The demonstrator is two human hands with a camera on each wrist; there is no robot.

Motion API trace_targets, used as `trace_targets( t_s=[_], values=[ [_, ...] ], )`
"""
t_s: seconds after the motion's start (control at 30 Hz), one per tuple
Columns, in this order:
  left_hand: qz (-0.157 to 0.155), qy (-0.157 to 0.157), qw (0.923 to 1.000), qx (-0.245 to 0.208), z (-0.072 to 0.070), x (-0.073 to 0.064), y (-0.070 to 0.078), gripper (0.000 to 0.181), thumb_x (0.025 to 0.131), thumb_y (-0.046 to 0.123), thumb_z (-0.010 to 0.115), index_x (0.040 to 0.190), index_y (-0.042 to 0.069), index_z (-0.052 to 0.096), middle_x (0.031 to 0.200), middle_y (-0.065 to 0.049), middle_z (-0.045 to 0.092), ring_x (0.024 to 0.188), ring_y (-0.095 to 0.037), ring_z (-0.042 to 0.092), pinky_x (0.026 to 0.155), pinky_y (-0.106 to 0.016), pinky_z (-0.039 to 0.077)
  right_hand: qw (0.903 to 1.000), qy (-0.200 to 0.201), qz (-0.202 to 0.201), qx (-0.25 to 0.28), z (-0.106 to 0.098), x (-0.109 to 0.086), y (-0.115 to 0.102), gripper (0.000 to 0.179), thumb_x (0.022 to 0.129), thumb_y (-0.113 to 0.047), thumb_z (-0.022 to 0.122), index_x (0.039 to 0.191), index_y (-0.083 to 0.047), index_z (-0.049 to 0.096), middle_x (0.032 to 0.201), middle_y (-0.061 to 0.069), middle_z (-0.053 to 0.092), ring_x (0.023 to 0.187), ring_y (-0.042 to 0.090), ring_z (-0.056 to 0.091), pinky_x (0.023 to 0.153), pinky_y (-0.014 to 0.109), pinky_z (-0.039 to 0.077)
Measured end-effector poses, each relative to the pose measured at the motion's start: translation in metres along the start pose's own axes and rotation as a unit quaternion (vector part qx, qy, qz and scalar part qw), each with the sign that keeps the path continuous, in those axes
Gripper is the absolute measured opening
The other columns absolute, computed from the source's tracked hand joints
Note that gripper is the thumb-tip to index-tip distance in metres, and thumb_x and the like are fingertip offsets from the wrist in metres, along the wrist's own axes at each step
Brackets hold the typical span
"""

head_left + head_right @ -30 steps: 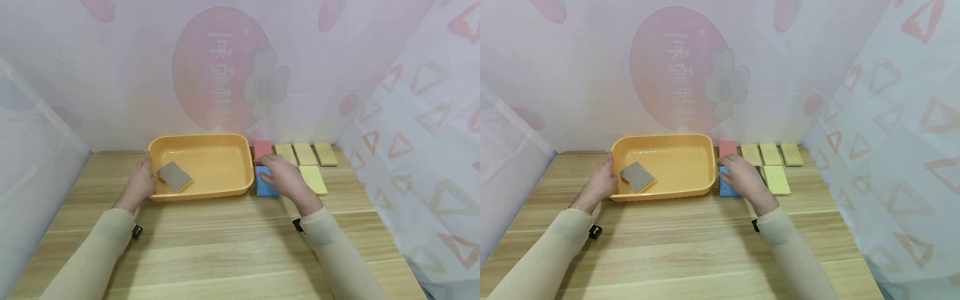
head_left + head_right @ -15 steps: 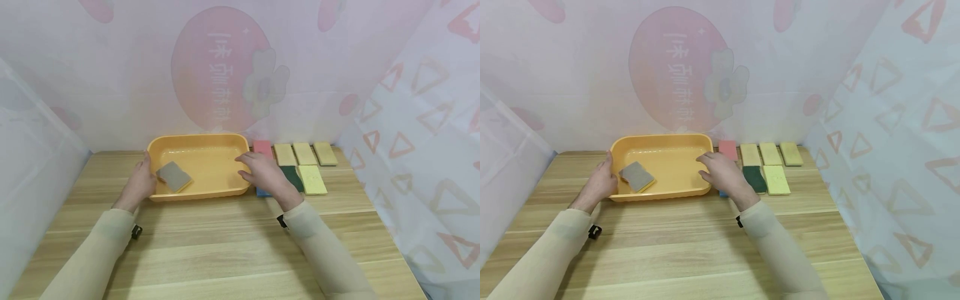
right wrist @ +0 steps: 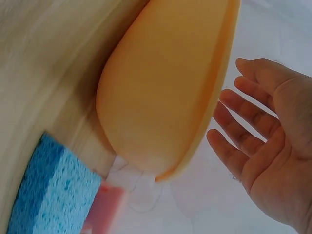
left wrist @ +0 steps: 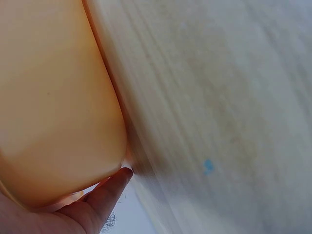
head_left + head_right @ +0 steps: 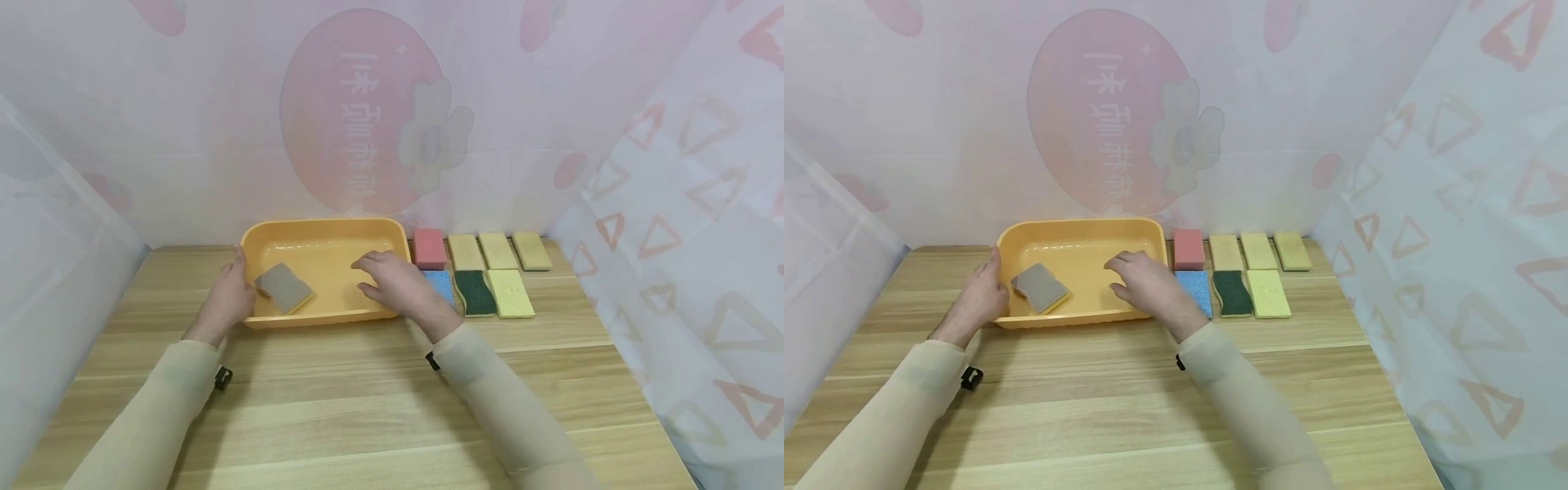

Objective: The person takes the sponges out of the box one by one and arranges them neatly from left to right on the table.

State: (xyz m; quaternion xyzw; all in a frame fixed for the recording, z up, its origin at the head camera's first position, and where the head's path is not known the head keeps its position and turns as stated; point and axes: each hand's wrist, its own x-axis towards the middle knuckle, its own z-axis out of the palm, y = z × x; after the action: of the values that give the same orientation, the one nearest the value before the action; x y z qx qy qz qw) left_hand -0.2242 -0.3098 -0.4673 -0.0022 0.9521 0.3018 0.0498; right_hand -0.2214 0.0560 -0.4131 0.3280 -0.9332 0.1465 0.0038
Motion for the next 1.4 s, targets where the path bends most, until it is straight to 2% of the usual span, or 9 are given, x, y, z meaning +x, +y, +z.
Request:
trace_targets(
  t_s=[0.13,0.33,0.57,0.83,1.03,1.17,1.27,1.4],
  values=[
    [0.002,0.002,1.0000,0.002,0.001,0.001,-0.001,0.106,0.105,-0.005,0.047,0.180,0.005,-0.027,0.168,-0.054,0.038,0.129,-0.057,0.055,0.103,-0.069,0.060,0.9999,-0.009,-0.006,-0.004,0.005,0.009,-0.008,0.045,0.116,-0.026,0.077,0.159,-0.013,0.072,0.161,0.008,0.075,0.150,0.031,0.072,0.129,0.047,0.060],
    [0.001,0.000,1.0000,0.001,0.001,0.001,0.000,0.105,0.106,-0.004,0.047,0.180,0.006,-0.027,0.171,-0.054,0.035,0.133,-0.057,0.053,0.112,-0.075,0.057,0.9997,-0.018,-0.012,-0.011,0.012,0.021,-0.021,0.045,0.117,-0.029,0.075,0.161,-0.016,0.072,0.165,0.006,0.073,0.154,0.030,0.069,0.136,0.049,0.055],
    [-0.003,-0.001,1.0000,0.002,0.000,0.000,0.001,0.105,0.107,-0.004,0.048,0.180,0.006,-0.027,0.171,-0.054,0.035,0.131,-0.057,0.054,0.110,-0.073,0.058,0.9991,-0.027,-0.030,-0.016,0.023,0.036,-0.032,0.046,0.117,-0.030,0.075,0.161,-0.018,0.072,0.166,0.002,0.071,0.156,0.026,0.068,0.130,0.044,0.060],
    [-0.004,-0.001,1.0000,0.006,0.002,0.001,0.001,0.106,0.106,-0.006,0.048,0.180,0.005,-0.027,0.170,-0.054,0.036,0.131,-0.056,0.053,0.110,-0.073,0.058,0.9967,-0.056,-0.054,-0.024,0.036,0.053,-0.040,0.048,0.118,-0.028,0.073,0.166,-0.021,0.068,0.170,-0.001,0.069,0.161,0.023,0.064,0.135,0.041,0.055],
    [0.000,0.000,0.9999,0.012,0.001,0.000,0.002,0.106,0.105,-0.006,0.048,0.180,0.004,-0.026,0.170,-0.054,0.036,0.134,-0.056,0.053,0.115,-0.076,0.055,0.9936,-0.055,-0.096,-0.025,0.046,0.064,-0.044,0.043,0.118,-0.020,0.072,0.160,-0.019,0.073,0.163,-0.001,0.073,0.152,0.023,0.070,0.126,0.036,0.061],
    [0.001,0.000,0.9999,0.014,0.001,-0.001,0.002,0.106,0.105,-0.005,0.048,0.180,0.003,-0.026,0.170,-0.055,0.036,0.135,-0.058,0.053,0.115,-0.077,0.055,0.9908,-0.057,-0.120,-0.024,0.053,0.072,-0.045,0.038,0.117,-0.017,0.072,0.154,-0.020,0.077,0.159,-0.003,0.075,0.148,0.020,0.071,0.124,0.032,0.061],
    [-0.001,-0.002,1.0000,0.010,0.000,-0.001,0.002,0.106,0.105,-0.006,0.048,0.180,0.004,-0.027,0.170,-0.055,0.035,0.132,-0.058,0.054,0.108,-0.073,0.059,0.9890,-0.068,-0.129,-0.025,0.056,0.077,-0.046,0.036,0.118,-0.018,0.071,0.153,-0.022,0.078,0.160,-0.005,0.075,0.149,0.018,0.070,0.126,0.029,0.058],
    [-0.002,-0.004,1.0000,0.006,0.000,-0.001,0.002,0.107,0.105,-0.006,0.048,0.180,0.006,-0.028,0.170,-0.055,0.034,0.125,-0.056,0.056,0.090,-0.058,0.063,0.9862,-0.090,-0.137,-0.022,0.058,0.082,-0.048,0.038,0.119,-0.022,0.071,0.156,-0.022,0.077,0.163,-0.006,0.073,0.154,0.016,0.067,0.132,0.029,0.053]
  ],
)
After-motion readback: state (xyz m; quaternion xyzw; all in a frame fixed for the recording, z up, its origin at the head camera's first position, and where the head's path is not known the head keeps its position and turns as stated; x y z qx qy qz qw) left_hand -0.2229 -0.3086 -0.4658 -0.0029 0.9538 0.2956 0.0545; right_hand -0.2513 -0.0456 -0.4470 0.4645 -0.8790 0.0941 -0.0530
